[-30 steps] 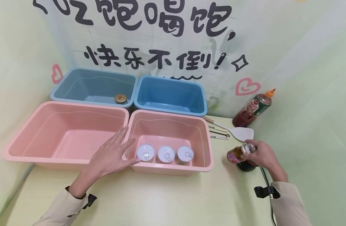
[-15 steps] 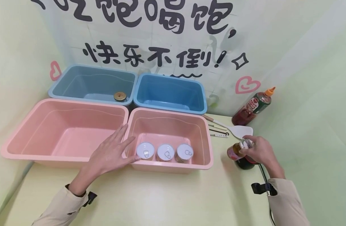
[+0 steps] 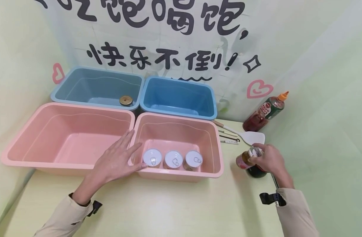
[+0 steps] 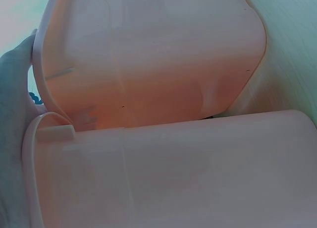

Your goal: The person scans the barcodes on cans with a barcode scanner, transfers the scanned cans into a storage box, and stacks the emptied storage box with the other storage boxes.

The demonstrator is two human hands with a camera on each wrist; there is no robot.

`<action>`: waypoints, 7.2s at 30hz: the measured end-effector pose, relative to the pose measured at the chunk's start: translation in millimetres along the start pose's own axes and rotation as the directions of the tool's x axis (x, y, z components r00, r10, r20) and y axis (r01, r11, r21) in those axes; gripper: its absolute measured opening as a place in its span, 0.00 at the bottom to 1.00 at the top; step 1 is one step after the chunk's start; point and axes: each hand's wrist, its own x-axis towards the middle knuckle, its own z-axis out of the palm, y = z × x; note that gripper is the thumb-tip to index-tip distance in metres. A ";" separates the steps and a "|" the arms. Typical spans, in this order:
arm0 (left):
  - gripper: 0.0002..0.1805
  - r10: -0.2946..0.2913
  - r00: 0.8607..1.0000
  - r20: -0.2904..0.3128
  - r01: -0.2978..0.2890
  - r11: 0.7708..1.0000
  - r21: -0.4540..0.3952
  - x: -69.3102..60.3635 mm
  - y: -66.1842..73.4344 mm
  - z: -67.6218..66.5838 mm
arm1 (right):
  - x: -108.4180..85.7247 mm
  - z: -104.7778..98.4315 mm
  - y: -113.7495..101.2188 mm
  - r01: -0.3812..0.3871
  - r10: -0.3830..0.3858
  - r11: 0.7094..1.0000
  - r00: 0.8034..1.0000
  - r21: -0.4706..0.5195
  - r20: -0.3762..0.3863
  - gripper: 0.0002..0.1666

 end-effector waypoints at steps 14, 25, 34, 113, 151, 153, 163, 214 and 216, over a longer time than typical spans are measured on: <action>0.50 -0.003 1.000 -0.018 0.003 1.000 0.011 1.4 -0.6 -6.0 | 0.2 -8.3 -7.1 0.010 -0.009 0.999 1.000 0.037 -0.020 0.35; 0.49 -0.006 1.000 -0.011 0.007 1.000 0.011 -0.7 0.8 -2.9 | 8.5 -61.6 -47.2 0.085 -0.075 0.992 0.992 0.092 -0.105 0.33; 0.49 0.002 1.000 -0.026 -0.001 1.000 0.016 -2.6 0.8 -0.8 | 36.1 -95.4 -89.8 0.169 -0.129 0.978 0.948 0.119 -0.290 0.34; 0.51 -0.012 0.998 -0.068 0.016 0.998 0.062 -0.2 1.2 2.4 | 246.6 36.7 -434.6 0.568 -0.559 0.725 0.816 0.389 -0.150 0.32; 0.62 -0.018 0.995 -0.093 0.030 0.992 0.123 -2.1 4.6 -0.4 | 264.7 88.1 -469.1 0.638 -0.687 0.656 0.726 0.403 -0.030 0.33; 0.62 -0.013 0.995 -0.096 0.025 0.992 0.124 -2.1 5.1 0.1 | 266.0 91.6 -468.5 0.639 -0.688 0.667 0.725 0.383 -0.010 0.34; 0.62 -0.025 0.995 -0.098 0.035 0.994 0.100 -2.1 5.9 1.1 | 269.3 104.1 -468.0 0.619 -0.676 0.701 0.735 0.355 0.051 0.37; 0.63 -0.016 0.995 -0.094 0.033 0.982 0.184 -1.5 5.8 3.8 | 272.4 120.2 -488.5 0.332 -0.386 0.895 0.911 0.296 0.145 0.38; 0.63 -0.015 0.996 -0.091 0.031 0.983 0.179 -1.7 5.7 3.1 | 273.2 121.8 -488.6 0.332 -0.385 0.897 0.911 0.290 0.149 0.36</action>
